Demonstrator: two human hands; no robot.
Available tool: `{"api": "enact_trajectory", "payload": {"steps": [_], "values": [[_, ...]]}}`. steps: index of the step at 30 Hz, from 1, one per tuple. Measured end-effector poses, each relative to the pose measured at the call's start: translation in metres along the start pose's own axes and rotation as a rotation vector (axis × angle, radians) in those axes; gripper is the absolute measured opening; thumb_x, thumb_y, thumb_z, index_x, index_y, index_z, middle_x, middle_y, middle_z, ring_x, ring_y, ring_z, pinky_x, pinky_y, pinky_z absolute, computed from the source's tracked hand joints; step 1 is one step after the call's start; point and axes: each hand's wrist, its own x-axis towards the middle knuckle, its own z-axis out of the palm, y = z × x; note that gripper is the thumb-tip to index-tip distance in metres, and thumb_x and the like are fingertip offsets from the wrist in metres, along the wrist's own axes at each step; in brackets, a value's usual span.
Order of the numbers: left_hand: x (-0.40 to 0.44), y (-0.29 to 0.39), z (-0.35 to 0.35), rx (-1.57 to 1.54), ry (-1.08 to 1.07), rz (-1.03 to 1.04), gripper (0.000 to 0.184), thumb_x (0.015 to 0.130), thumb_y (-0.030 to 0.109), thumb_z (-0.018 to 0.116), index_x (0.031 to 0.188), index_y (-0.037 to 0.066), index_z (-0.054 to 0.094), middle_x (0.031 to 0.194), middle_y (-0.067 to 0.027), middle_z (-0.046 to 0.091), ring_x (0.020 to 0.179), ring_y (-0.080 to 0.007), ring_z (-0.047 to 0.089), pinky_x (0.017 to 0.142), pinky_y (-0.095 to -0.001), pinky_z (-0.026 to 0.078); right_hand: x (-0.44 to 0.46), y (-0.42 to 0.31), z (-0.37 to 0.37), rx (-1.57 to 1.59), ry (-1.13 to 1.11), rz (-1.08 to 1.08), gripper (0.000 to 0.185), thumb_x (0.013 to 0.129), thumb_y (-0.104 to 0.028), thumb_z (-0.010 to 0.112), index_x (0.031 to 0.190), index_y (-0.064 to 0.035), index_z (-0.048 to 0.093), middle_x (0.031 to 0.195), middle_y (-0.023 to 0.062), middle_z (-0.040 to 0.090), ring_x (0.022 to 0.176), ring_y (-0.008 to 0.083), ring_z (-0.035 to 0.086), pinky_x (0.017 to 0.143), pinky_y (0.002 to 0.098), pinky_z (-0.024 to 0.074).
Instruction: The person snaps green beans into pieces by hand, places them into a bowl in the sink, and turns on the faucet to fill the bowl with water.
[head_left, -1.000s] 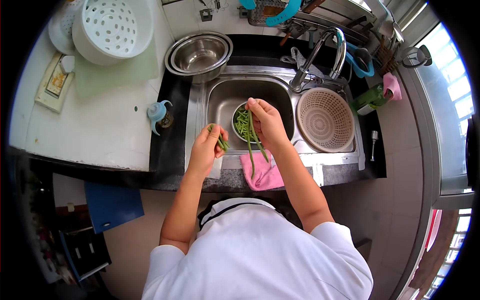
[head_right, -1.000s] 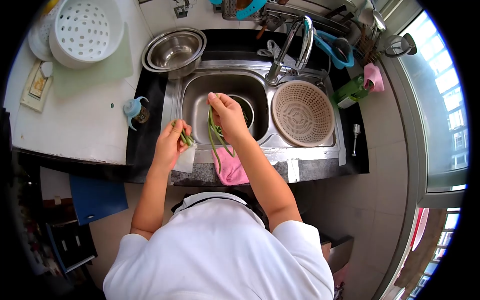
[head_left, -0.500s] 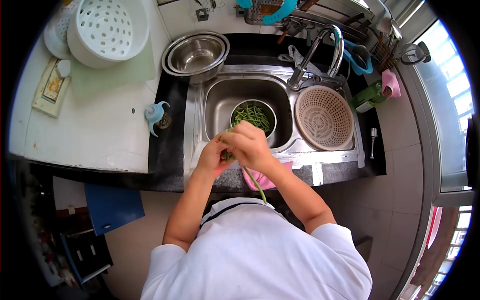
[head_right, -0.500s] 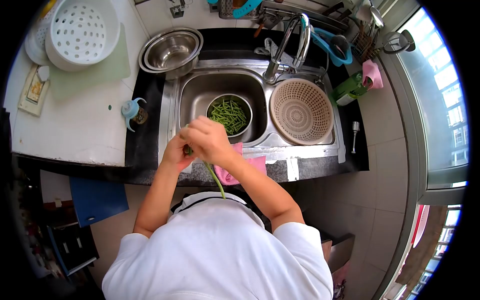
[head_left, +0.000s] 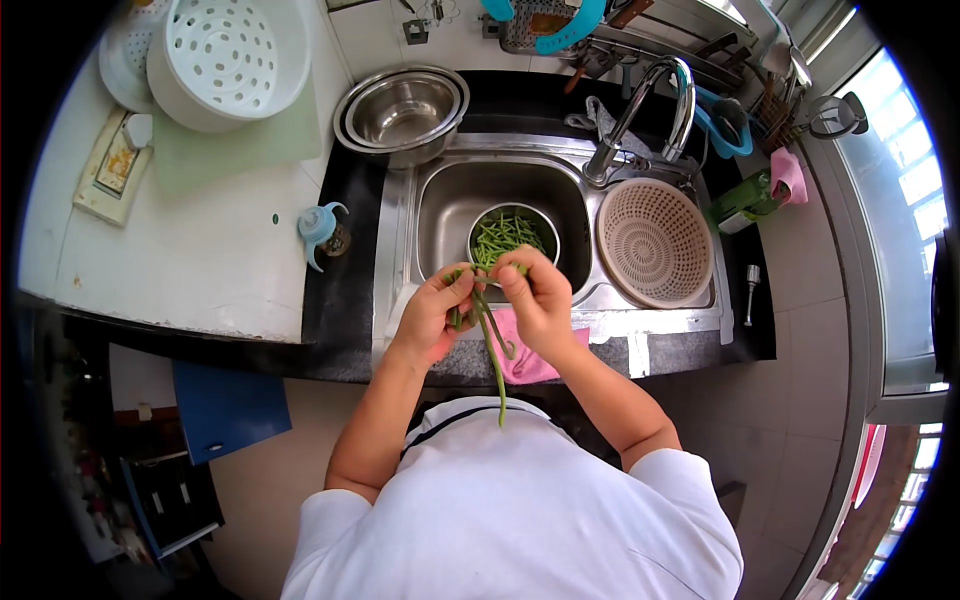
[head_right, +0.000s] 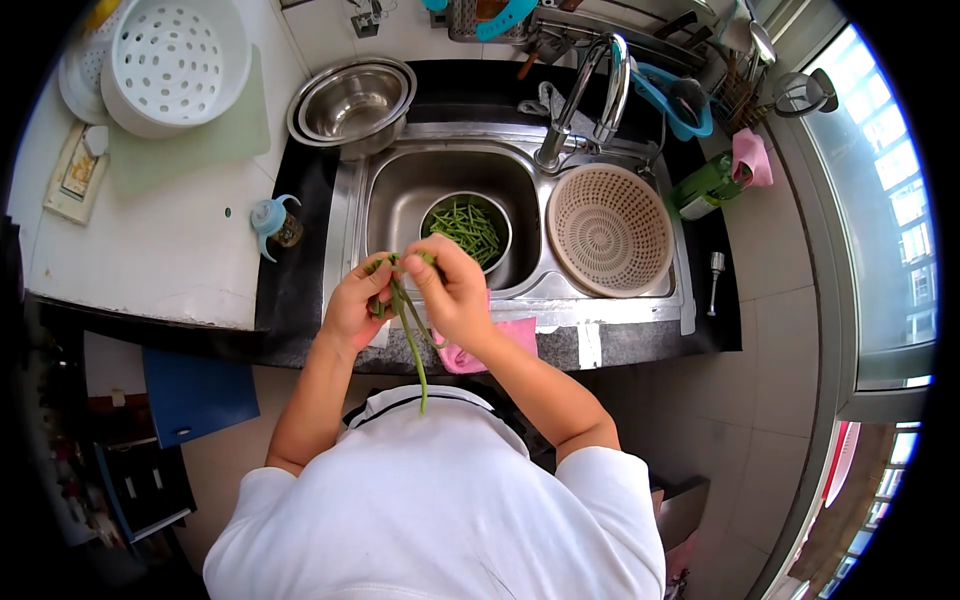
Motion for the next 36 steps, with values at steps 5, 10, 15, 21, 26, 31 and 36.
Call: {"api": "enact_trajectory", "payload": {"steps": [5,10,15,21,26,31,36], "values": [[-0.004,0.006,0.003,0.828,-0.280,0.182,0.011,0.086,0.014,0.056,0.085,0.002,0.057,0.066,-0.0009,0.050,0.057,-0.0089,0.042,0.053,-0.0231,0.034,0.016,-0.004,-0.012,0.614,-0.108,0.869,0.024,0.090,-0.027,0.051,0.076,-0.0079,0.050,0.057,-0.0066,0.038,0.048,0.0023,0.031,0.042,0.0180,0.0229],[-0.007,0.013,0.014,1.368,-0.279,0.599,0.006,0.081,0.006,0.059,0.085,0.002,0.056,0.070,-0.0057,0.052,0.062,-0.0128,0.046,0.057,-0.0265,0.038,0.015,0.004,-0.018,0.517,-0.255,0.983,0.023,0.090,-0.027,0.052,0.075,-0.0100,0.049,0.059,-0.0062,0.040,0.046,0.0025,0.031,0.042,0.0186,0.0234],[-0.004,0.006,0.016,1.144,-0.063,0.739,0.007,0.084,0.009,0.057,0.087,0.003,0.056,0.069,-0.0025,0.051,0.061,-0.0110,0.045,0.055,-0.0245,0.037,-0.018,0.030,-0.002,0.621,0.074,1.008,0.022,0.089,-0.027,0.053,0.078,-0.0103,0.046,0.058,-0.0050,0.039,0.044,0.0035,0.028,0.041,0.0198,0.0217],[-0.008,0.024,0.001,0.642,0.017,0.366,0.016,0.092,0.019,0.048,0.089,0.006,0.056,0.062,0.0066,0.040,0.054,-0.0006,0.031,0.048,-0.0170,0.025,-0.009,0.044,-0.023,0.556,0.050,0.836,0.018,0.092,-0.024,0.044,0.084,-0.0076,0.048,0.069,0.0011,0.049,0.052,0.0065,0.039,0.044,0.0203,0.0269],[0.004,0.019,-0.001,0.585,0.030,0.302,0.017,0.092,0.020,0.049,0.089,0.005,0.057,0.062,0.0067,0.039,0.055,-0.0011,0.033,0.049,-0.0171,0.026,-0.012,0.026,-0.021,0.449,-0.460,0.820,0.027,0.091,-0.031,0.051,0.098,-0.0060,0.058,0.064,-0.0052,0.041,0.050,0.0027,0.029,0.044,0.0176,0.0233],[0.009,0.014,-0.006,0.625,0.096,0.329,0.017,0.091,0.020,0.051,0.089,0.004,0.057,0.064,0.0055,0.043,0.057,-0.0025,0.037,0.050,-0.0170,0.029,-0.019,0.029,-0.014,0.370,-0.502,0.833,0.026,0.090,-0.029,0.052,0.092,-0.0038,0.057,0.056,-0.0082,0.034,0.048,0.0033,0.026,0.044,0.0195,0.0202],[0.012,-0.020,0.004,0.965,0.341,0.892,0.013,0.089,0.015,0.053,0.089,0.003,0.057,0.075,-0.0046,0.056,0.066,-0.0139,0.051,0.061,-0.0245,0.040,-0.014,0.030,0.006,0.743,0.054,0.832,0.020,0.090,-0.025,0.053,0.079,-0.0084,0.052,0.053,-0.0077,0.034,0.043,0.0036,0.023,0.042,0.0209,0.0176]]}}
